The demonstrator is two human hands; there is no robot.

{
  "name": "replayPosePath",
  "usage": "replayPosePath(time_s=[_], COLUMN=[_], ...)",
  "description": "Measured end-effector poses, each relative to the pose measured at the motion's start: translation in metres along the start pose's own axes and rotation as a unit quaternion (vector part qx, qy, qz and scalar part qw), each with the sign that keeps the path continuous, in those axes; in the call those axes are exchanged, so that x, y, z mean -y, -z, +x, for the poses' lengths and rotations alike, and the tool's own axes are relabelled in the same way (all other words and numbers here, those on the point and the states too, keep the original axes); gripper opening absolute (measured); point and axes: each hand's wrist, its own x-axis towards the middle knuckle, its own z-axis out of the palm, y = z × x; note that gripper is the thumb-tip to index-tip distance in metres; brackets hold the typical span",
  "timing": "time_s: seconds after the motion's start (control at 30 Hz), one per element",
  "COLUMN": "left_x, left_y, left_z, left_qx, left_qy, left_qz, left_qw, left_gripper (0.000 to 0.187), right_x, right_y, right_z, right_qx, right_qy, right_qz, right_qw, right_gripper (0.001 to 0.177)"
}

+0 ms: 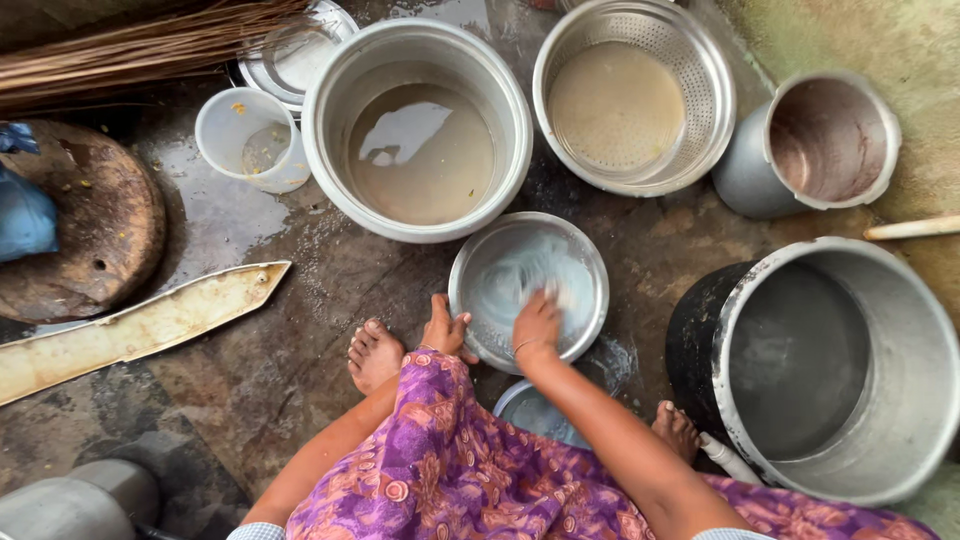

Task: The person washes metal kitchenware including pots, bowls, and a large sieve by hand using a scrubbing pad and water from a large tub.

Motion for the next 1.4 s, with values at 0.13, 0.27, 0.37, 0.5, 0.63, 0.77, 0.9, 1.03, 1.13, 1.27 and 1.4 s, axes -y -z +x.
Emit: replayPosePath(time_s=[0.13,0.27,0.37,0.5,0.63,0.77,0.9,1.03,1.13,1.27,1.4], left_x=[0.001,0.001,0.002,0.008,0.008,0.006,0.02,0.025,0.017,0.008,0.016], left_y=[0.005,0.003,0.002,0.003,0.003,0.003,0.005,0.006,0.004,0.004,0.009], left_z=[0.002,0.002,0.003,0.006,0.002,0.005,0.007,0.014,0.011,0.006,0.009], left_qx=[0.017,0.029,0.015,0.021,0.023,0.024,0.025,0.011,0.003,0.0,0.011], left_qy=[0.009,0.027,-0.004,0.018,-0.004,0.028,0.012,-0.007,-0.014,0.007,0.02], left_qz=[0.024,0.009,-0.019,0.014,-0.003,0.011,0.011,-0.022,-0.033,-0.019,0.022], left_qw=[1.0,0.999,1.0,1.0,1.0,0.999,1.0,1.0,0.999,1.0,1.0], left_gripper=[0.04,0.04,0.038,0.039,0.045,0.045,0.045,0.043,0.041,0.038,0.042], right_x=[0.021,0.003,0.003,0.002,-0.005,0.001,0.011,-0.006,-0.022,-0.019,-0.006], right_y=[-0.013,0.014,0.041,0.035,0.036,0.028,0.013,0.042,0.077,0.064,0.011], right_z=[-0.002,0.021,0.01,-0.01,0.016,0.0,0.007,0.041,0.031,0.003,-0.007], right_qx=[0.225,-0.04,0.1,0.06,-0.156,0.199,-0.016,-0.175,0.04,0.235,-0.016], right_qy=[0.212,0.06,0.042,0.209,0.091,0.12,0.238,0.168,0.111,0.098,0.198], right_qz=[0.053,0.14,-0.003,0.117,-0.081,0.002,0.188,0.094,-0.006,0.007,0.155], right_qw=[0.949,0.988,0.994,0.969,0.98,0.973,0.953,0.965,0.993,0.967,0.968], right_gripper=[0.041,0.045,0.05,0.043,0.051,0.031,0.029,0.033,0.033,0.028,0.029])
